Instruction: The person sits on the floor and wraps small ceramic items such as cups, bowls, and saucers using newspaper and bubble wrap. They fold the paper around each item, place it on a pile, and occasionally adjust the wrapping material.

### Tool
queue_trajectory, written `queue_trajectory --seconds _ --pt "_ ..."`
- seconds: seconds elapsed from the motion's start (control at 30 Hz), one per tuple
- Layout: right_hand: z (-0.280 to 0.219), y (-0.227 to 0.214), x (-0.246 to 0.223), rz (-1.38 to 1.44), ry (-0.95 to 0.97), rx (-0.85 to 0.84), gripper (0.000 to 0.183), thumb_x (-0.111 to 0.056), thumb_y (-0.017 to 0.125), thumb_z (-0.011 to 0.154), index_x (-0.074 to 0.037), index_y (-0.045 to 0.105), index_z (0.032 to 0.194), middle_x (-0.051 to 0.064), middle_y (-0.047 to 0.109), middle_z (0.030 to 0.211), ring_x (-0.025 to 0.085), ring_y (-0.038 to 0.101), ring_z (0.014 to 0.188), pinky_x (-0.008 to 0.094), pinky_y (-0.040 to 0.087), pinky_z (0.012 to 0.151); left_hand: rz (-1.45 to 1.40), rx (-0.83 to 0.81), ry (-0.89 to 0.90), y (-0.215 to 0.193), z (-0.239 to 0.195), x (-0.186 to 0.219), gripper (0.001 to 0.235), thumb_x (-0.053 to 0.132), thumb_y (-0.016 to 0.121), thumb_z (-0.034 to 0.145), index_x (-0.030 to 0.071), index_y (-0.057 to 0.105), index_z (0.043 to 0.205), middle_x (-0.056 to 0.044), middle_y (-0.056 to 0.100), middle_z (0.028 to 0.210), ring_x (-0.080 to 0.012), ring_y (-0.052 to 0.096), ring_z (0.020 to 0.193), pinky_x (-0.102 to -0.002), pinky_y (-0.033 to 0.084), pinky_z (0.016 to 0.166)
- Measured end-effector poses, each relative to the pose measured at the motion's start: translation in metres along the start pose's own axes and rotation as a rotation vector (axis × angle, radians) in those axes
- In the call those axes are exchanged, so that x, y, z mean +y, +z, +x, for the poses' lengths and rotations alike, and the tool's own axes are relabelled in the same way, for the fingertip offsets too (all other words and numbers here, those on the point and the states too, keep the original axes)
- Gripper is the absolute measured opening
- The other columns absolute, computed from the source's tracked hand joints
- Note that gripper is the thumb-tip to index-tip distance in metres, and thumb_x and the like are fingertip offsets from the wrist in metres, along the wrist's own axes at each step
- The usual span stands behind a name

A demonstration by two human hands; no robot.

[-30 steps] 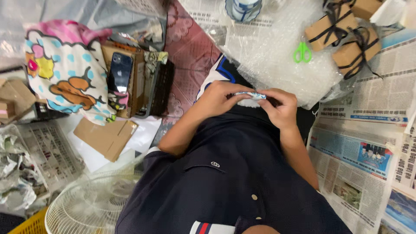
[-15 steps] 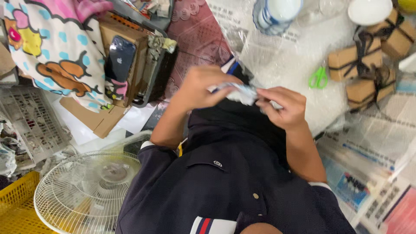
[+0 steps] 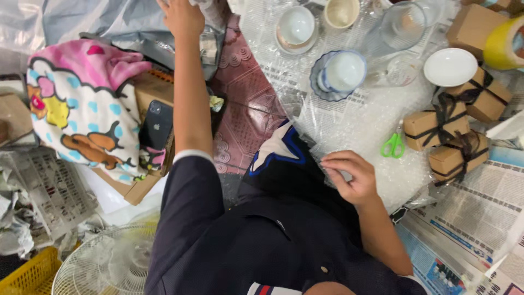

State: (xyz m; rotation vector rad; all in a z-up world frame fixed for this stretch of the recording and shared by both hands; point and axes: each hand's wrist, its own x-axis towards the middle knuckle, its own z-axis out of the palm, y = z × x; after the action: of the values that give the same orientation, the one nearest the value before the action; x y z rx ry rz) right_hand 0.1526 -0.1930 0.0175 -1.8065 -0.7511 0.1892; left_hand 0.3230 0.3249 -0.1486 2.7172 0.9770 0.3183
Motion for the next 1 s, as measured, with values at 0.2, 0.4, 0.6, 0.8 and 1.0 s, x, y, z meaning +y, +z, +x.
queue_trajectory --seconds 0.2,0.4,0.6,0.8,1.0 --pt "-0.013 -0.016 0.025 0.127 0.1 0.083 0.016 0.009 0.064 0.094 0.002 0.071 0.107 0.015 0.069 0.114 0.022 0.073 0.096 0.03 0.063 0.083 -0.728 0.19 0.455 -0.046 -0.09 0.055 0.048 -0.001 0.061 0.105 0.003 0.049 0.151 -0.023 0.047 0.159 -0.0401 0.045 0.15 -0.045 0.035 0.127" --pt "0.014 -0.075 0.041 -0.069 0.005 0.176 0.016 0.005 0.06 0.098 0.0 0.069 0.109 0.014 0.069 0.115 0.023 0.07 0.098 0.033 0.058 0.087 -0.966 0.01 0.601 -0.111 -0.201 0.129 0.04 -0.008 0.063 0.088 -0.003 0.063 0.128 -0.021 0.066 0.135 -0.0332 0.066 0.124 -0.039 0.053 0.103" --pt "0.088 -0.131 0.054 -0.233 0.026 0.198 0.02 -0.002 0.056 0.104 0.0 0.067 0.121 0.013 0.066 0.123 0.023 0.066 0.11 0.033 0.053 0.096 -1.362 0.035 0.761 -0.107 -0.278 0.192 0.038 -0.012 0.061 0.084 -0.001 0.063 0.12 -0.021 0.07 0.116 -0.0388 0.072 0.112 -0.046 0.058 0.101" --pt "0.164 -0.155 0.091 -0.143 0.123 0.189 0.023 -0.006 0.055 0.109 -0.003 0.064 0.129 0.011 0.062 0.128 0.019 0.064 0.111 0.029 0.052 0.09 -1.542 -0.336 0.862 -0.1 -0.321 0.234 0.049 -0.013 0.059 0.086 0.001 0.057 0.133 -0.024 0.07 0.122 -0.0381 0.073 0.113 -0.044 0.06 0.099" --pt "0.223 -0.167 0.168 -0.125 0.175 0.156 0.028 -0.008 0.056 0.108 -0.004 0.061 0.135 0.009 0.065 0.13 0.018 0.063 0.115 0.029 0.053 0.088 -1.582 -0.58 0.727 -0.092 -0.324 0.25 0.05 -0.013 0.057 0.091 0.001 0.056 0.139 -0.023 0.071 0.126 -0.0317 0.076 0.108 -0.04 0.062 0.096"
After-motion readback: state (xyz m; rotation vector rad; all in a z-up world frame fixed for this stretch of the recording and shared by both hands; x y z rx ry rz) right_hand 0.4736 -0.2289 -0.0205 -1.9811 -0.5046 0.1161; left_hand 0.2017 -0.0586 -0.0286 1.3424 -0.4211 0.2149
